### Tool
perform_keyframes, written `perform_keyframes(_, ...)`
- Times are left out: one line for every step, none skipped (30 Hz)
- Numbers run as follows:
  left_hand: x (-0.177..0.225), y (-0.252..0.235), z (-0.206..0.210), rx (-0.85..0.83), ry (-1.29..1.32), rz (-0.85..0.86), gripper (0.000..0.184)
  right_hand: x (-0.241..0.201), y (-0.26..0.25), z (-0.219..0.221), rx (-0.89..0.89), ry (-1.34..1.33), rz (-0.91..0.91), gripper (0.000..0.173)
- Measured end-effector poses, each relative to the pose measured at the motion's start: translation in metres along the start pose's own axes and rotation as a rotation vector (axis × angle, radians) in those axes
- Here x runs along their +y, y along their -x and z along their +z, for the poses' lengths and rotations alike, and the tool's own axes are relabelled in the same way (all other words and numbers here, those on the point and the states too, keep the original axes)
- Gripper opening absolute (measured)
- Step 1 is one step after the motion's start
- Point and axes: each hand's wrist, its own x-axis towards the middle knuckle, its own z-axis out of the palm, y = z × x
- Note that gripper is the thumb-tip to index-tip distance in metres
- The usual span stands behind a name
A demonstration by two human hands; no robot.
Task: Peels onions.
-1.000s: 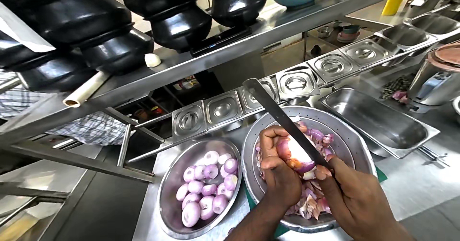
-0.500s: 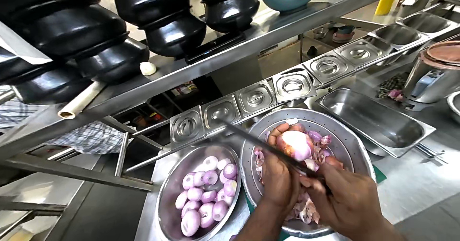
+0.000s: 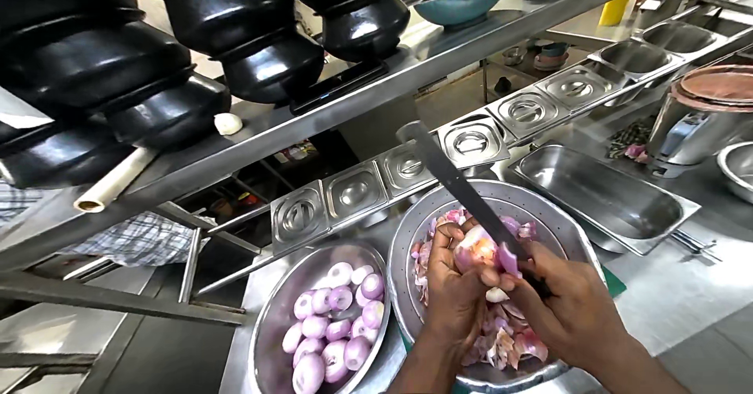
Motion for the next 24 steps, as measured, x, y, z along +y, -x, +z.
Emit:
perform_keyframes(0.000,0.000,-0.001,-0.015,-0.015,-0.003,0.066,0.000,0.000,0.000,-0.020,-0.032,-0.005,0.052)
perform_keyframes(0.001,-0.001,-0.003,-0.036,-0.032,-0.004,0.070,-0.001,0.000,0.000,-0.037,-0.066,0.002,0.052)
perform_keyframes(0.001,-0.001,-0.003,-0.050,-0.058,0.001,0.075,-0.001,-0.001,0.000,-0.045,-0.086,0.012,0.052)
perform_keyframes(0.001,-0.001,-0.003,-0.048,-0.094,0.018,0.078,-0.001,-0.001,0.001,-0.047,-0.099,0.020,0.051)
perform_keyframes(0.001,-0.002,-0.003,-0.028,-0.141,0.046,0.079,-0.002,-0.002,0.001,-0.046,-0.100,0.023,0.051)
perform_keyframes(-0.001,-0.003,-0.003,-0.001,-0.186,0.085,0.079,-0.003,-0.002,0.002,-0.042,-0.088,0.017,0.052)
perform_keyframes(-0.004,-0.003,-0.004,0.021,-0.223,0.131,0.079,-0.005,-0.001,0.003,-0.030,-0.057,-0.003,0.053)
perform_keyframes(-0.007,-0.003,-0.005,0.035,-0.250,0.179,0.080,-0.008,0.000,0.004,-0.009,-0.007,-0.037,0.055)
perform_keyframes(-0.011,-0.004,-0.006,0.044,-0.264,0.220,0.080,-0.012,0.001,0.007,0.010,0.050,-0.081,0.056)
perform_keyframes(-0.015,-0.003,-0.007,0.052,-0.264,0.241,0.079,-0.017,0.003,0.009,0.020,0.093,-0.120,0.058)
perform_keyframes(-0.018,-0.002,-0.007,0.057,-0.239,0.238,0.077,-0.022,0.004,0.011,0.029,0.127,-0.152,0.058)
perform_keyframes(-0.020,-0.001,-0.007,0.039,-0.190,0.211,0.076,-0.025,0.004,0.014,0.036,0.145,-0.170,0.059)
perform_keyframes(-0.021,0.001,-0.007,0.026,-0.129,0.168,0.077,-0.026,0.004,0.016,0.035,0.140,-0.166,0.059)
perform_keyframes(-0.020,0.003,-0.006,0.045,-0.059,0.107,0.080,-0.024,0.004,0.016,0.027,0.102,-0.139,0.059)
perform_keyframes(-0.018,0.004,-0.004,0.086,-0.011,0.058,0.082,-0.020,0.004,0.015,0.014,0.041,-0.089,0.058)
perform_keyframes(-0.015,0.002,-0.002,0.126,0.020,0.022,0.085,-0.014,0.003,0.013,0.006,-0.009,-0.035,0.058)
perform_keyframes(-0.012,-0.001,-0.001,0.174,0.039,0.005,0.086,-0.008,0.002,0.009,-0.006,-0.040,0.024,0.058)
perform_keyframes(-0.009,-0.004,-0.002,0.214,0.050,0.006,0.084,-0.001,0.001,0.004,-0.024,-0.034,0.080,0.058)
perform_keyframes(-0.007,-0.006,-0.003,0.232,0.041,0.017,0.082,0.004,0.000,-0.001,-0.050,0.015,0.126,0.058)
perform_keyframes(-0.005,-0.008,-0.005,0.224,0.016,0.026,0.084,0.008,-0.002,-0.005,-0.078,0.095,0.153,0.061)
perform_keyframes(-0.004,-0.009,-0.005,0.218,-0.007,0.046,0.087,0.011,-0.004,-0.009,-0.101,0.175,0.161,0.066)
perform_keyframes(-0.003,-0.010,-0.005,0.206,-0.037,0.070,0.089,0.013,-0.006,-0.011,-0.117,0.229,0.161,0.070)
perform_keyframes(-0.003,-0.011,-0.004,0.189,-0.068,0.093,0.089,0.013,-0.007,-0.013,-0.121,0.251,0.156,0.073)
perform_keyframes(-0.003,-0.012,-0.003,0.172,-0.090,0.123,0.089,0.011,-0.008,-0.014,-0.112,0.245,0.143,0.073)
